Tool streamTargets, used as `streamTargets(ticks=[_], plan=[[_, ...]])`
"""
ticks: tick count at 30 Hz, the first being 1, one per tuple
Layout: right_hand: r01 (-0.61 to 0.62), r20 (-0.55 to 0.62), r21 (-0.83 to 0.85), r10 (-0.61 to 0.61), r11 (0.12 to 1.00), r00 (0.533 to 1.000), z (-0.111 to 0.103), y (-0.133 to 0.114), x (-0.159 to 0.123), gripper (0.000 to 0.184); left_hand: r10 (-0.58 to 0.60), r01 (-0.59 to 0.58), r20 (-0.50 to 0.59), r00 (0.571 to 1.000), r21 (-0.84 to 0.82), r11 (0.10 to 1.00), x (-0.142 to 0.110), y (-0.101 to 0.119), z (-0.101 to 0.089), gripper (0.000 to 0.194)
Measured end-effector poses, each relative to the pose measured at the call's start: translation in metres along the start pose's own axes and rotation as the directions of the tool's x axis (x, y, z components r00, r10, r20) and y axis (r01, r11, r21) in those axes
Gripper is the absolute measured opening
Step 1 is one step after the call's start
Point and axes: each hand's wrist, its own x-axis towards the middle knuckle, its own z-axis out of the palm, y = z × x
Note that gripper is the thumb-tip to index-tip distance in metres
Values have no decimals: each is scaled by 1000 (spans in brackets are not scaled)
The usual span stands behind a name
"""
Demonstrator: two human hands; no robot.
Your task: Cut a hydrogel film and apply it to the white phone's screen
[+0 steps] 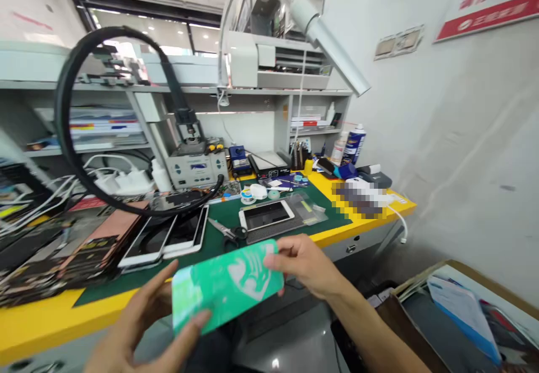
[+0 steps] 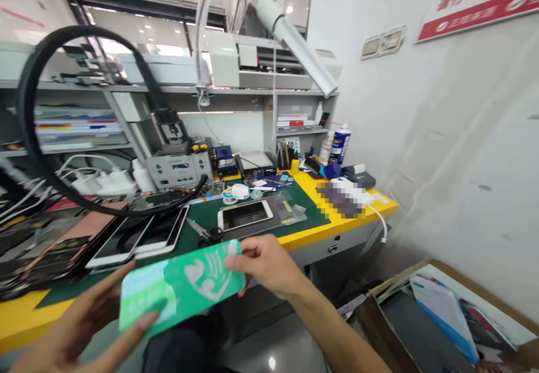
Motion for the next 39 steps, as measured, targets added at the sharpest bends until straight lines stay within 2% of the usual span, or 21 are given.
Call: streamTargets(ticks=[1, 2, 4, 5, 8, 10, 12, 13, 15, 16, 17, 18, 20, 21, 22, 24, 28, 34, 39], plan=[[23, -29, -10, -24, 1000, 999, 0, -2, 0, 41, -79, 92, 76, 994, -189, 978, 0, 5, -5, 74], [46, -43, -23, -47, 999, 998, 1, -5, 0, 38, -135, 184, 173, 976, -310, 933, 0, 9, -8, 64], [92, -45, -71, -95, 993, 994, 6, -9, -1, 33, -188, 272, 236, 953, -402, 874, -1, 18, -8, 41], [117, -43, -102, -122, 988, 992, 10, -11, -2, 30, -200, 282, 234, 952, -406, 869, -3, 23, -7, 36], [194, -54, -226, -211, 955, 976, 23, -14, -4, 24, -207, 218, 69, 976, -376, 901, -9, 34, 1, 29], [234, -77, -320, -272, 918, 959, 31, -15, -6, 21, -212, 179, -47, 976, -377, 909, -15, 40, 6, 25], [259, -91, -406, -321, 876, 943, 37, -13, -7, 21, -188, 131, -117, 975, -383, 914, -20, 41, 8, 21], [269, -96, -451, -345, 851, 934, 40, -12, -7, 21, -152, 89, -147, 977, -365, 927, -21, 40, 8, 19], [307, -93, -557, -426, 772, 900, 44, -8, -6, 19, 3, -67, -227, 974, -273, 960, -23, 33, 8, 14], [355, -73, -610, -496, 708, 865, 46, -6, -5, 15, 124, -181, -262, 957, -207, 961, -23, 28, 7, 18], [423, -31, -654, -581, 627, 813, 48, -5, -4, 10, 267, -314, -282, 921, -135, 940, -23, 23, 6, 27], [502, 31, -681, -665, 532, 746, 50, -3, -3, 6, 407, -443, -290, 866, -66, 894, -22, 19, 4, 38], [650, 176, -680, -784, 340, 595, 51, -2, 0, 18, 612, -624, -268, 744, 47, 780, -20, 11, 0, 54], [698, 235, -665, -813, 265, 533, 52, -2, 2, 24, 669, -670, -250, 700, 96, 736, -20, 8, -2, 57], [725, 277, -655, -826, 211, 491, 52, -2, 3, 30, 704, -693, -236, 670, 140, 707, -19, 7, -4, 58], [749, 320, -646, -837, 150, 444, 51, -2, 5, 35, 733, -705, -206, 648, 202, 680, -19, 5, -7, 57], [760, 343, -639, -842, 116, 417, 49, 0, 7, 38, 761, -714, -153, 631, 271, 646, -22, 6, -10, 54], [765, 335, -631, -846, 126, 415, 48, 0, 5, 40, 785, -725, -165, 597, 308, 616, -21, 8, -9, 43], [755, 298, -622, -830, 207, 472, 44, 6, 4, 44, 769, -706, -167, 618, 313, 635, -19, 12, -8, 40]])
